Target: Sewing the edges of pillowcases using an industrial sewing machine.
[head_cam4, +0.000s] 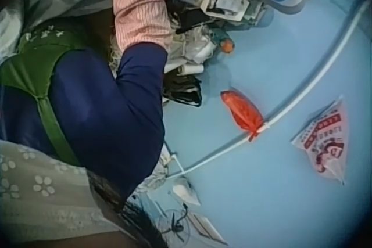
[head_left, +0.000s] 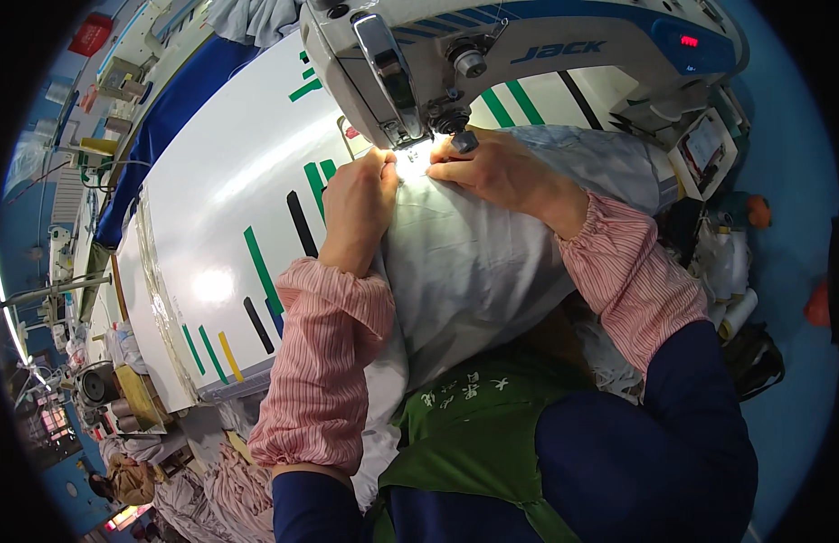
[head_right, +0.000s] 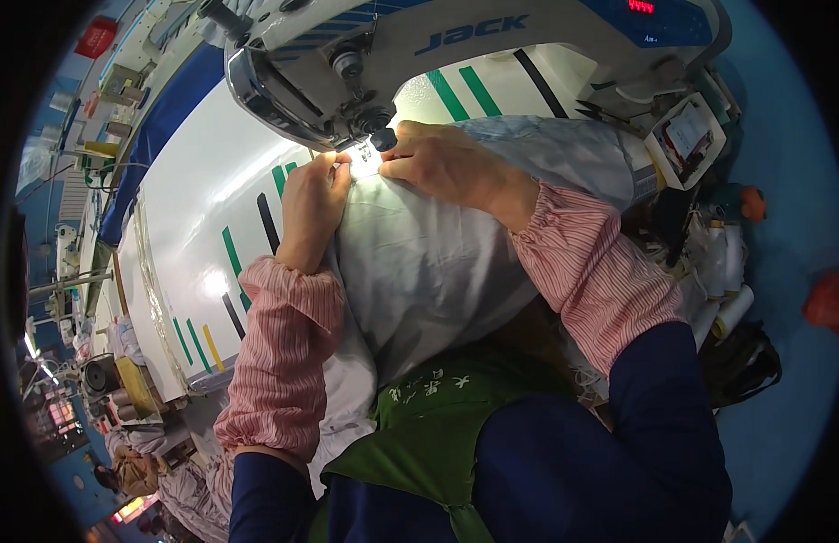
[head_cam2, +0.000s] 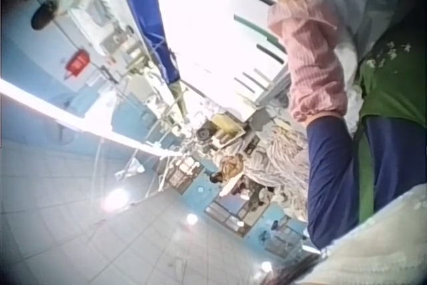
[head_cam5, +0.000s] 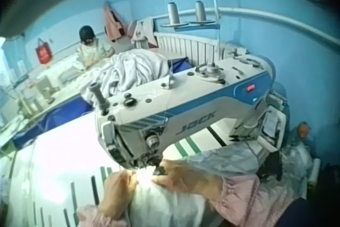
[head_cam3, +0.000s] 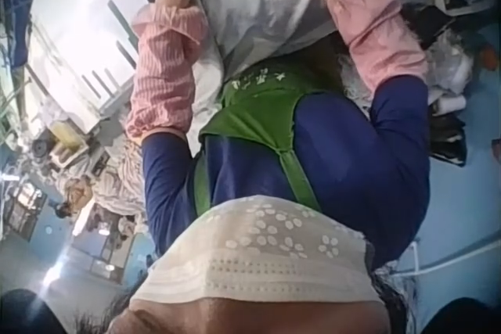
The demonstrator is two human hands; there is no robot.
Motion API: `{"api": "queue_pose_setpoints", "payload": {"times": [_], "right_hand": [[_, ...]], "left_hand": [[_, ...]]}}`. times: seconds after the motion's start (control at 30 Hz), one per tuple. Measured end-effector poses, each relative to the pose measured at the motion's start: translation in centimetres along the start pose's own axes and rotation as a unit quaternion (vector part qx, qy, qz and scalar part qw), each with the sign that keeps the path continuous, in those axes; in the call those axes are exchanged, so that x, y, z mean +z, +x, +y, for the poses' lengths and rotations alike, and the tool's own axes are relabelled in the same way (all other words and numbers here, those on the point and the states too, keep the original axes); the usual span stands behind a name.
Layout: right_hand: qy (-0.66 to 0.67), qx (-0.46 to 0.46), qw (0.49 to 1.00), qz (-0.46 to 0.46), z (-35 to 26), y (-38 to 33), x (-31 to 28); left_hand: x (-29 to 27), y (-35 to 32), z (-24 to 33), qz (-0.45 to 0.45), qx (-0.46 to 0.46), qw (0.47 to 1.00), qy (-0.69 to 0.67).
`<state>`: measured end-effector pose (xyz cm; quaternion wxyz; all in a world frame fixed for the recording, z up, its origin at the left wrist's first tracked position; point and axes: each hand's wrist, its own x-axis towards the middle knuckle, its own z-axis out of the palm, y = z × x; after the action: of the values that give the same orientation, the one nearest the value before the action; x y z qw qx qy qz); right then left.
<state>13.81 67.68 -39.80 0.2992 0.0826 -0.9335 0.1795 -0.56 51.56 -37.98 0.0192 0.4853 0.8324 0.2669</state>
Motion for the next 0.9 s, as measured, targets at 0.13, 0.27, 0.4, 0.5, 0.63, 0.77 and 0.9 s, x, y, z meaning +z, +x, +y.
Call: {"api": "queue_pose_setpoints", "payload": {"times": [0.13, 0.27, 0.4, 0.5, 0.63, 0.77, 0.9], "right_hand": [[-0.012, -0.005, 1.000, -0.004, 0.2, 0.3, -0.3], [-0.047, 0.040, 0.995, -0.075, 0.3, 0.4, -0.8], [-0.029, 0.019, 0.998, -0.048, 1.0, 0.7, -0.6], [-0.016, 0.011, 0.999, -0.047, 1.7, 1.1, 0.0], [-0.055, -0.017, 0.998, -0.013, 2.5, 1.4, 0.4], [-0.108, -0.032, 0.993, -0.026, 2.8, 1.5, 0.5], [-0.104, -0.017, 0.994, -0.023, 2.8, 1.5, 0.5]], "left_hand": [[-0.1, 0.5, -0.3, -0.001, -0.005, 1.000, 0.017], [-0.1, 0.9, -0.7, -0.014, -0.014, 0.999, 0.029], [0.2, 1.5, -1.3, -0.004, -0.005, 0.998, 0.065], [0.6, 2.1, -1.9, 0.006, -0.016, 1.000, 0.026], [0.8, 2.7, -2.7, -0.011, -0.012, 0.997, 0.069], [1.0, 3.1, -2.9, 0.007, -0.013, 0.997, 0.076], [0.8, 3.3, -2.8, 0.024, 0.004, 0.997, 0.071]]}}
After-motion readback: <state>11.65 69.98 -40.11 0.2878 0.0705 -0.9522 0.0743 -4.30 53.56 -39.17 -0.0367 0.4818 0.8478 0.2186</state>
